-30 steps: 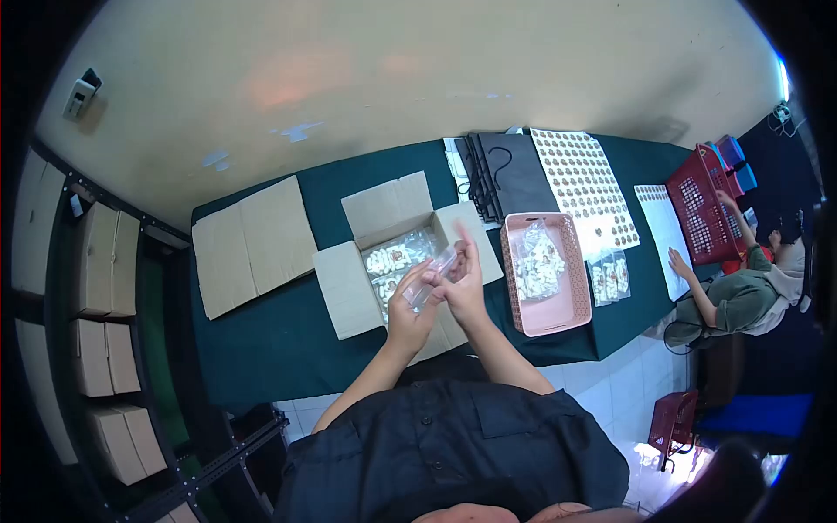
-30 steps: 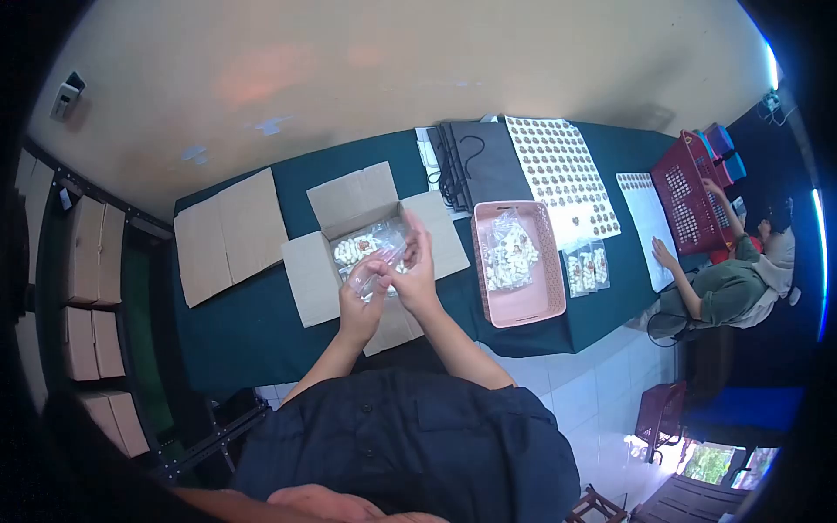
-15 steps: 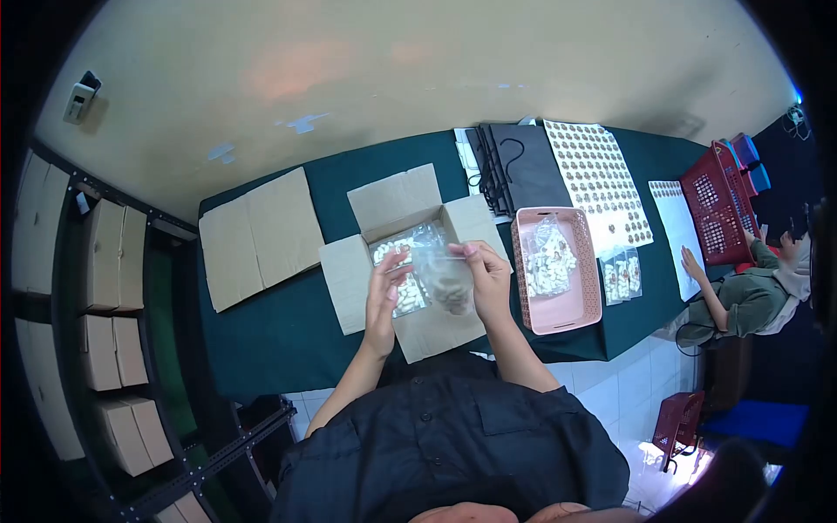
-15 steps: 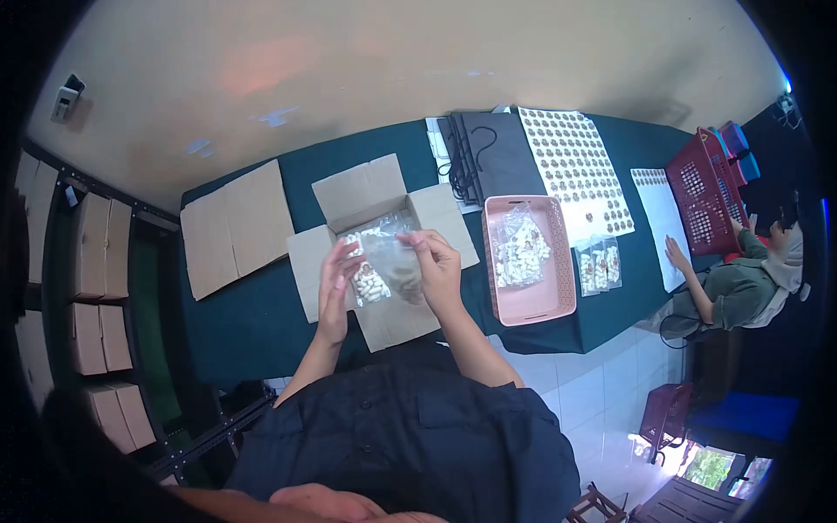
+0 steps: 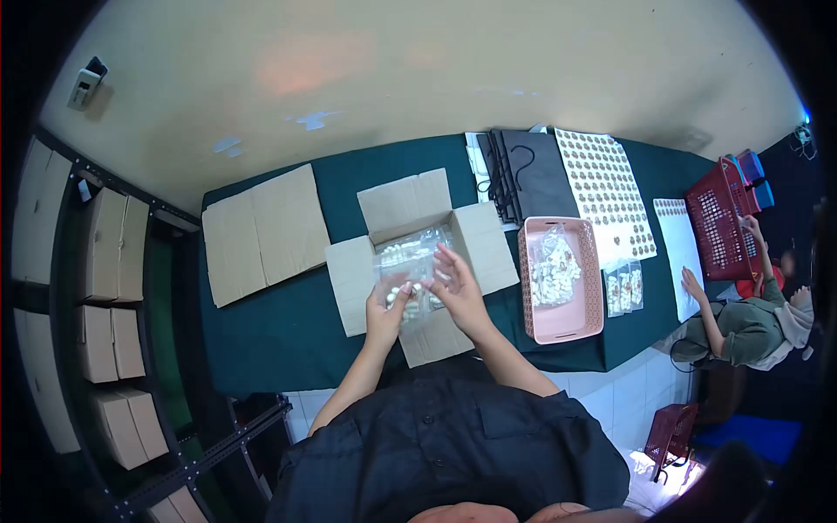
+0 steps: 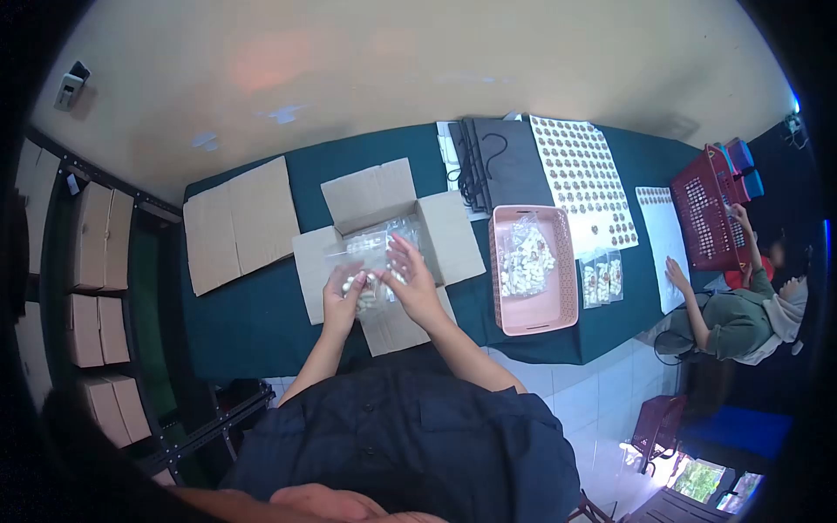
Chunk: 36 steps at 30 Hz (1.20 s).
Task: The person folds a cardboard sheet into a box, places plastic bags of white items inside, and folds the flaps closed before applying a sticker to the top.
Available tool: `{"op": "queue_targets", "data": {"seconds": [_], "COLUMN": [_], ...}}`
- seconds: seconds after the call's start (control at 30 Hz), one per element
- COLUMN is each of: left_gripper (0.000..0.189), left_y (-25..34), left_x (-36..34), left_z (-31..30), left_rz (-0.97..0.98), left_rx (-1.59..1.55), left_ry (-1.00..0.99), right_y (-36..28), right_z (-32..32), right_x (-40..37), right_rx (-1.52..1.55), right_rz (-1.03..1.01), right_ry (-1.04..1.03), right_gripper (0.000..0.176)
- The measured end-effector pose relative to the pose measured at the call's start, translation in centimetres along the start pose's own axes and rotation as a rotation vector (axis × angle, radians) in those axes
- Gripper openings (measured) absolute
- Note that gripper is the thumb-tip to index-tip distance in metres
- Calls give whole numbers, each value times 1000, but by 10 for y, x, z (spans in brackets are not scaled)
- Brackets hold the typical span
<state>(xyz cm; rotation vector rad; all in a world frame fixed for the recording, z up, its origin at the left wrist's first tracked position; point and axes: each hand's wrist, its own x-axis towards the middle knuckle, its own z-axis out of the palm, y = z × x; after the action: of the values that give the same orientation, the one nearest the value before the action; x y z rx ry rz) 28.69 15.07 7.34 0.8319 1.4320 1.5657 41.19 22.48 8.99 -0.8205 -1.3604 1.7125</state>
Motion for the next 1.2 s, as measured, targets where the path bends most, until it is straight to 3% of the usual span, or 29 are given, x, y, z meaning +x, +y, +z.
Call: {"op": "queue_targets", "data": {"seconds": [0.1,0.17,0.23,0.3,0.33,0.4,0.5,0.57,0.6,0.67,0.7,0.8,0.83,0.9,0.97,1.0,1.07,1.2], "left_gripper": [30,29,34,46,61,64,70,70,70,66,66,56,56,52,52,53,55,54], "left_y": [-16,-18,-7,9,0,-11,-18,-10,-1,20,17,-14,-25,-47,-66,-69,-78,-72], "left_x": [-6,-10,-11,-17,-14,-7,12,25,29,34,36,42,42,39,38,39,42,43], "left_z": [1,3,3,7,4,-5,-20,-22,-20,-14,-12,-3,2,11,13,14,14,17], "left_rz": [-29,-226,-213,-118,-24,-24,-104,207,207,338,340,361,363,205,164,97,44,59], "left_rx": [-58,-302,-292,23,174,189,124,511,515,820,816,945,938,1138,1186,1249,1341,1341], "left_ry": [-95,-99,-159,-350,-363,-281,-207,59,50,151,140,-188,-194,-404,-430,-406,-393,-345], "right_y": [9,8,12,18,13,17,36,57,50,25,24,35,33,42,53,67,93,62], "right_z": [-6,-10,-9,-18,-29,-47,-67,-70,-69,-69,-76,-116,-129,-170,-200,-215,-241,-224], "right_x": [-3,-3,-4,-2,0,6,10,9,5,-2,-4,-8,-7,-12,-15,-18,-28,-32], "right_rx": [108,-21,-26,146,84,70,53,-371,-367,-583,-587,-701,-707,-845,-1097,-1097,-1361,-1349], "right_rz": [123,233,203,221,292,336,460,105,106,-1,-1,-85,-84,4,194,202,45,281], "right_ry": [-114,-191,-100,77,91,119,119,304,312,563,575,722,753,747,796,820,779,746], "right_gripper": [44,30,22,24,23,24,34,43,43,49,49,41,39,38,50,50,67,83]}}
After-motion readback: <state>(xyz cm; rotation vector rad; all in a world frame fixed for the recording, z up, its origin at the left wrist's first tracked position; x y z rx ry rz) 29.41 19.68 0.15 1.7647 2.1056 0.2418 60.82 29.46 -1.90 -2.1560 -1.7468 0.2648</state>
